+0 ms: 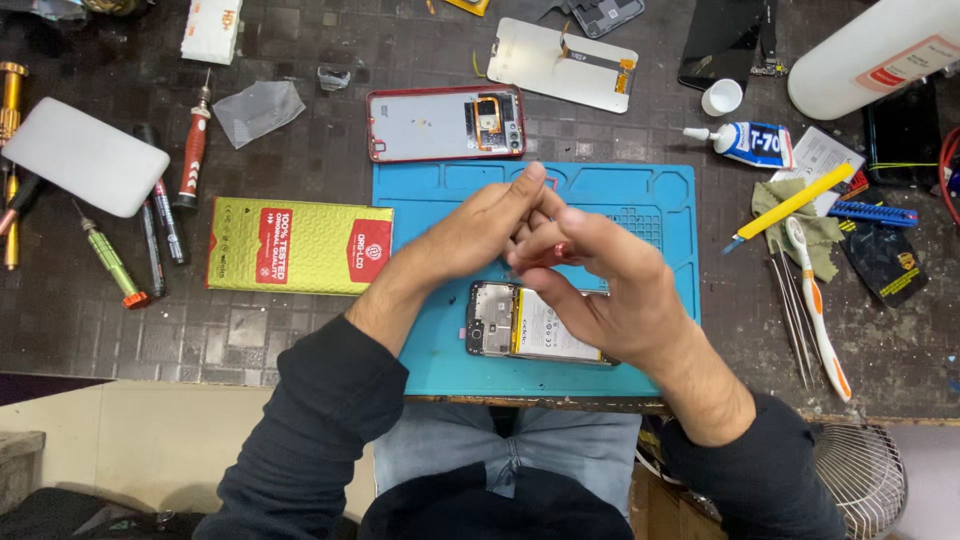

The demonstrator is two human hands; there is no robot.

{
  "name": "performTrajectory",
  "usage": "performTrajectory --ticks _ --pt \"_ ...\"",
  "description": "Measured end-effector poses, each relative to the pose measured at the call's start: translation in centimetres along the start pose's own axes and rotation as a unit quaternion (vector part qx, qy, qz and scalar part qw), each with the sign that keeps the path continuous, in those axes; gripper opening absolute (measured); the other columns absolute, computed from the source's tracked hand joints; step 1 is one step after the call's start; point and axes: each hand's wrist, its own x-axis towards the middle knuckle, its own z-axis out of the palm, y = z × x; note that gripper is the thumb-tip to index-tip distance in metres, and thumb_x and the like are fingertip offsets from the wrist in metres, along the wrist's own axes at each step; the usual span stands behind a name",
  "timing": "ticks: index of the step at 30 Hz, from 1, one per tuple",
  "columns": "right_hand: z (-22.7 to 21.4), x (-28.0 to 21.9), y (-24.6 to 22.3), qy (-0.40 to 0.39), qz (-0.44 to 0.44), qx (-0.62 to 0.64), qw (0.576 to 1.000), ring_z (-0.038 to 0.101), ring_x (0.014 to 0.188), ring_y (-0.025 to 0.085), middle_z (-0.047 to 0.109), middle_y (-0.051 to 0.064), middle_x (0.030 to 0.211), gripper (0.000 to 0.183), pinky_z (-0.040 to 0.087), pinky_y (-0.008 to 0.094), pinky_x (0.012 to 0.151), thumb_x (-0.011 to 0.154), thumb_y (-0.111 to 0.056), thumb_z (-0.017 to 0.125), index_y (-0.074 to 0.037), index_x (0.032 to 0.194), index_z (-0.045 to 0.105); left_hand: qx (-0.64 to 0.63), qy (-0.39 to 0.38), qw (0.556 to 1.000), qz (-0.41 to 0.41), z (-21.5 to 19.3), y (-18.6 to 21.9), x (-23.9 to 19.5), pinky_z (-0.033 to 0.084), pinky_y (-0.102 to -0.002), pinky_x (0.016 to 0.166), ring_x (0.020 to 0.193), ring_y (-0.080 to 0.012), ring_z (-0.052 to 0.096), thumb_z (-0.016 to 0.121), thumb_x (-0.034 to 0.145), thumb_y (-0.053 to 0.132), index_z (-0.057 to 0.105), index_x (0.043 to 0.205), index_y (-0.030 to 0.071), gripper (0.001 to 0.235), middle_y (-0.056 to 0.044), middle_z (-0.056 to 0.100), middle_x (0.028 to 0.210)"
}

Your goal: The person disassembles a smartphone by removing the back cover and unscrewing internal components. They use a screwdriver to remove screws from the motherboard area and then use tweezers to handle small parts. The person then places a new back cover onto the phone and secures it.

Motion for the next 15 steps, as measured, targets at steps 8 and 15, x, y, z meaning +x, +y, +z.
performTrajectory --ticks 8,15 --pt "2.1 1.1 1.6 -0.084 -0.026 0.013 0.996 0.076 0.099 0.023 0.071 0.012 0.109 0.070 0.066 0.032 0.085 0.097 0.003 0.074 -0.015 0.151 0.033 -0.007 0.030 0.999 -0.009 -1.6 -0.8 0.8 0.050 -0.028 0.065 0.069 -0.0114 0.055 0.028 0.104 0.067 0.063 0.084 0.007 0.073 -0.001 0.057 0.073" --pt "2.7 0.6 2.0 -0.121 -0.045 -0.026 0.991 0.075 0.095 0.025 0.070 0.009 0.103 0.072 0.063 0.034 0.079 0.095 0.001 0.077 -0.013 0.150 0.032 -0.037 0.044 0.998 -0.038 -1.3 -1.0 0.6 0.048 -0.026 0.058 0.067 -0.0109 0.053 0.032 0.101 0.069 0.060 0.083 0.008 0.070 -0.001 0.056 0.076"
